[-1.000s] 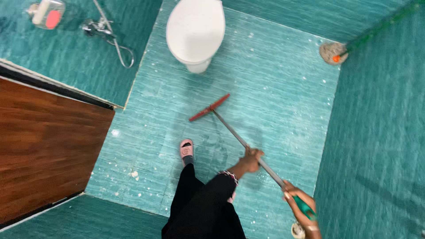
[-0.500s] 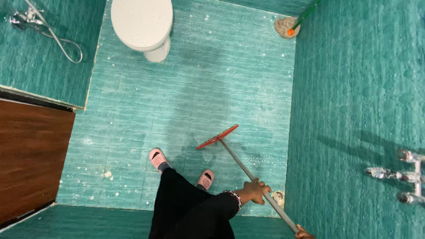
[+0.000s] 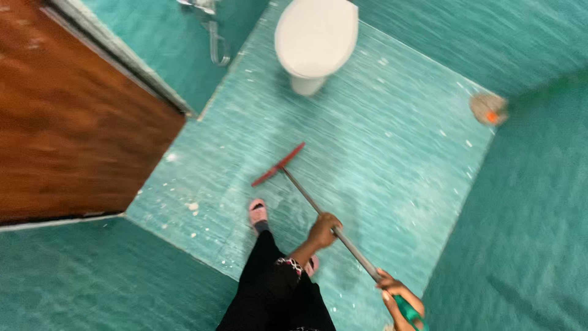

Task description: The person uses a squeegee to push water across a tiled bathroom floor toward a drain.

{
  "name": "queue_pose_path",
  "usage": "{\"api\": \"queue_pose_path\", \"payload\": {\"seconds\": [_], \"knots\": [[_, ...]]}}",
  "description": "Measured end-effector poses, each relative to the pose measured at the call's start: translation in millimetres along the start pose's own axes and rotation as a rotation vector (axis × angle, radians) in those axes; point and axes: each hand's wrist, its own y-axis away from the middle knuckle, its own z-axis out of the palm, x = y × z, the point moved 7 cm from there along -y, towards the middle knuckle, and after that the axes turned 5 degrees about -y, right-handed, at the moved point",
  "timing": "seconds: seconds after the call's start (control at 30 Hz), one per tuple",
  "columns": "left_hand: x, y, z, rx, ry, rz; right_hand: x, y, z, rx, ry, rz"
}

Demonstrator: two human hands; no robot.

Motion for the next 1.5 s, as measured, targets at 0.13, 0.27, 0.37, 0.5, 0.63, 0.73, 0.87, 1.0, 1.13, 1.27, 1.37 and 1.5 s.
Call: {"api": "queue_pose_path", "payload": {"seconds": [0.13,0.27,0.37,0.5,0.63,0.73,0.87,1.0,1.13,1.27,1.37,1.5], "knots": [[-94,-39,-130,0.125,-0.087,-0.145,-14,-116,126,-0.307,0.053,-0.082],[-169,-58,-242,0.287,-0.316,-0.390,1,-200,245,-0.380,0.084,-0.138],[-199,-69,-293,0.376,-0.417,-0.473,28,-252,323,-0.410,-0.003,-0.122],[-219,-63,-315,0.296,-0.433,-0.593,56,-276,391,-0.494,0.067,-0.198],[-221,-43,-312,0.173,-0.347,-0.641,60,-257,395,-0.530,0.055,-0.220],[-215,-25,-294,0.057,-0.365,-0.642,56,-226,378,-0.506,0.138,-0.180],[-194,-12,-252,-0.048,-0.347,-0.636,39,-189,336,-0.459,0.158,-0.141],[-157,-2,-188,-0.090,-0.273,-0.588,25,-163,272,-0.440,0.185,-0.134],[-114,0,-105,-0.132,-0.234,-0.505,15,-137,185,-0.437,0.221,-0.120],[-59,14,-4,-0.279,-0.179,-0.465,3,-92,79,-0.379,0.284,-0.066],[-10,25,66,-0.390,-0.171,-0.396,7,-47,-3,-0.266,0.293,0.010],[66,49,148,-0.532,-0.215,-0.224,12,20,-101,-0.174,0.214,-0.048]]}}
